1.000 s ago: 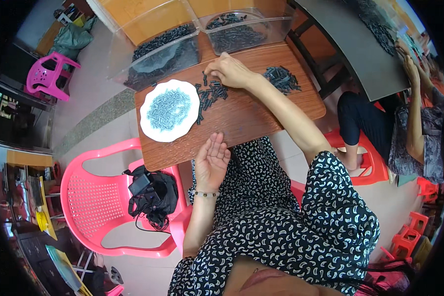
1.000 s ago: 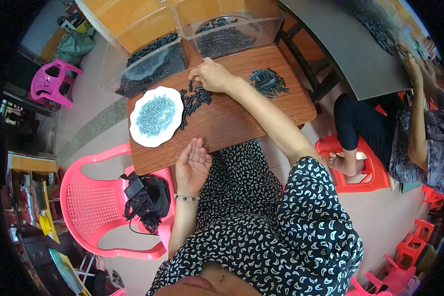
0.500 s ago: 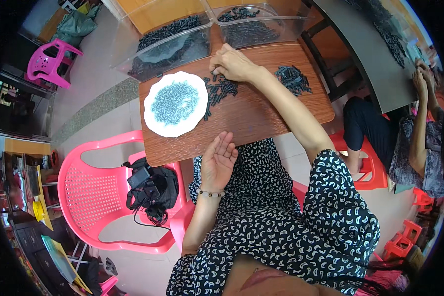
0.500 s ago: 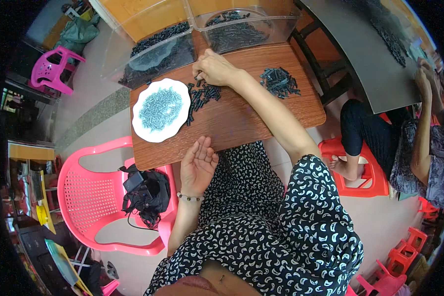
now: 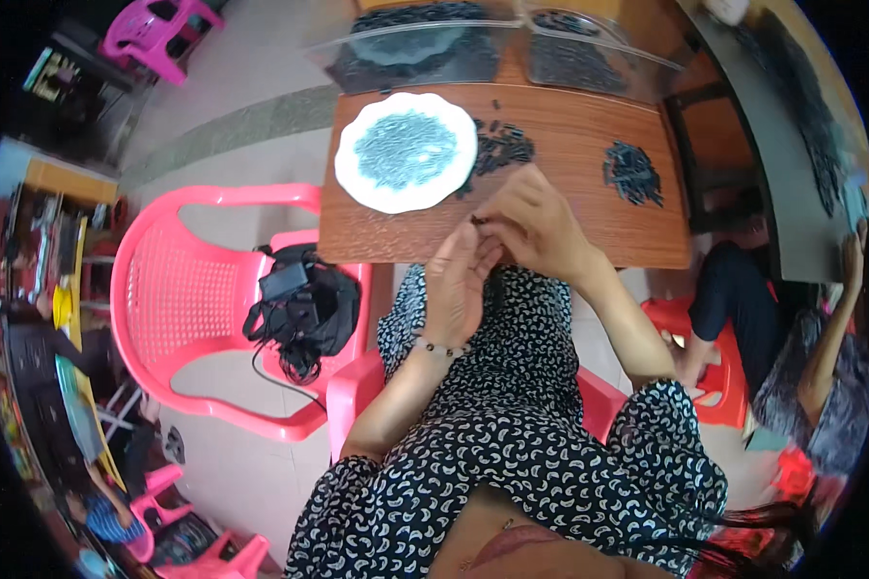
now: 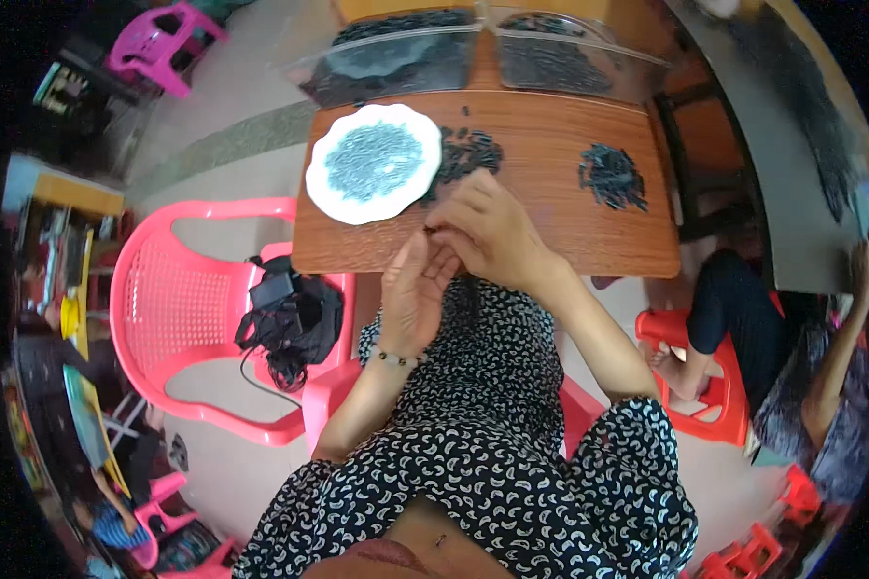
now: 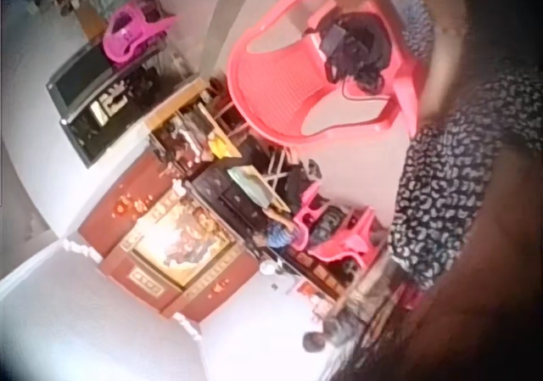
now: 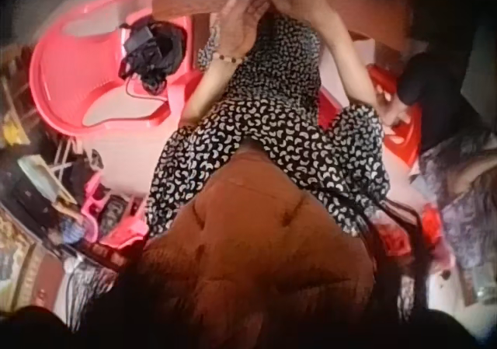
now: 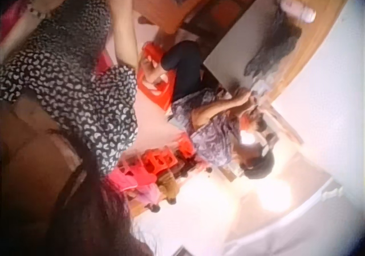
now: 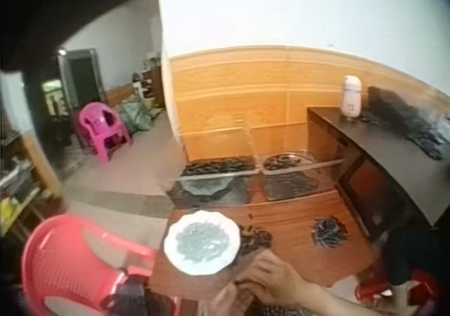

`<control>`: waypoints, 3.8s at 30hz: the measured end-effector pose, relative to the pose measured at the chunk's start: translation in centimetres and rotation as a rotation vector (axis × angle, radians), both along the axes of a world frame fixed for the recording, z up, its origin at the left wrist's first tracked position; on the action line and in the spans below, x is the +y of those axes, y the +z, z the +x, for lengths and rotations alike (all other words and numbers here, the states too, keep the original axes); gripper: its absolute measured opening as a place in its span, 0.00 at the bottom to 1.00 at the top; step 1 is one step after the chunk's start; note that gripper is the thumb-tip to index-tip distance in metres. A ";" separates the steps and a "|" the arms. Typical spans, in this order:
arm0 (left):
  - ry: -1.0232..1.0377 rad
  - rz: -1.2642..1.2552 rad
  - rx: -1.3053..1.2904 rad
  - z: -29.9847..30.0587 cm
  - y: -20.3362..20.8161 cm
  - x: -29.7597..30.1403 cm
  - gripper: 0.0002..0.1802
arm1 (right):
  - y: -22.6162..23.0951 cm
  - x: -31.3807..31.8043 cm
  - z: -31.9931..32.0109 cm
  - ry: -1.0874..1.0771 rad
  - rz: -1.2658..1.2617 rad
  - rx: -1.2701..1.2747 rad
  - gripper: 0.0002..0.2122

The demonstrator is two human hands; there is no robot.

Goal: The person sorts small black components and blue beads by hand, organizing them into separate piles on a wooden table.

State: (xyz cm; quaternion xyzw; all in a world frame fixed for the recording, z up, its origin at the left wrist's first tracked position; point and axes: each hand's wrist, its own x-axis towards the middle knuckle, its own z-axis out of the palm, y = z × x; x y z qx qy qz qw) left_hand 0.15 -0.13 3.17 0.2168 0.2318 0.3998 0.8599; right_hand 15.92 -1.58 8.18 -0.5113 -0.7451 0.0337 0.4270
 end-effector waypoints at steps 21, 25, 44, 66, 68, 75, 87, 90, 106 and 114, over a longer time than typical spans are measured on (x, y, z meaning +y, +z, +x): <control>0.184 -0.247 -0.024 -3.8 -1.0 0.3 0.13 | -1.4 11.8 -3.8 -0.216 -0.399 -0.352 0.10; 0.140 -0.211 -0.039 -3.7 -1.3 0.6 0.14 | -1.8 12.0 -3.5 -0.230 -0.426 -0.314 0.07; 0.107 -0.145 0.020 -4.0 -0.4 1.8 0.17 | -2.3 10.9 -1.9 -0.035 -0.387 0.462 0.06; -0.019 0.192 0.095 -4.3 -0.5 -0.1 0.14 | 1.0 -1.4 -3.2 0.103 -0.421 0.639 0.05; -0.011 0.248 0.141 -4.4 -0.7 -0.1 0.14 | 1.0 -1.5 -3.2 0.092 -0.418 0.601 0.05; -0.089 0.004 -0.019 -4.8 -0.2 0.0 0.18 | 0.7 -1.6 -3.5 0.013 -0.217 0.449 0.06; -0.068 -0.300 -0.072 -4.8 -1.2 0.1 0.15 | -0.8 -2.7 -4.3 0.017 -0.135 0.360 0.07; -0.070 -0.247 -0.049 -4.6 -0.8 0.0 0.15 | -1.3 -2.4 -4.4 0.011 -0.067 0.305 0.08; -0.133 -0.144 -0.094 -3.9 -1.1 -0.9 0.15 | -1.6 -2.4 -5.2 -0.059 -0.010 0.133 0.08; -0.141 -0.262 -0.039 -3.9 -2.7 -1.0 0.17 | -1.6 -2.6 -4.8 -0.083 -0.199 0.284 0.09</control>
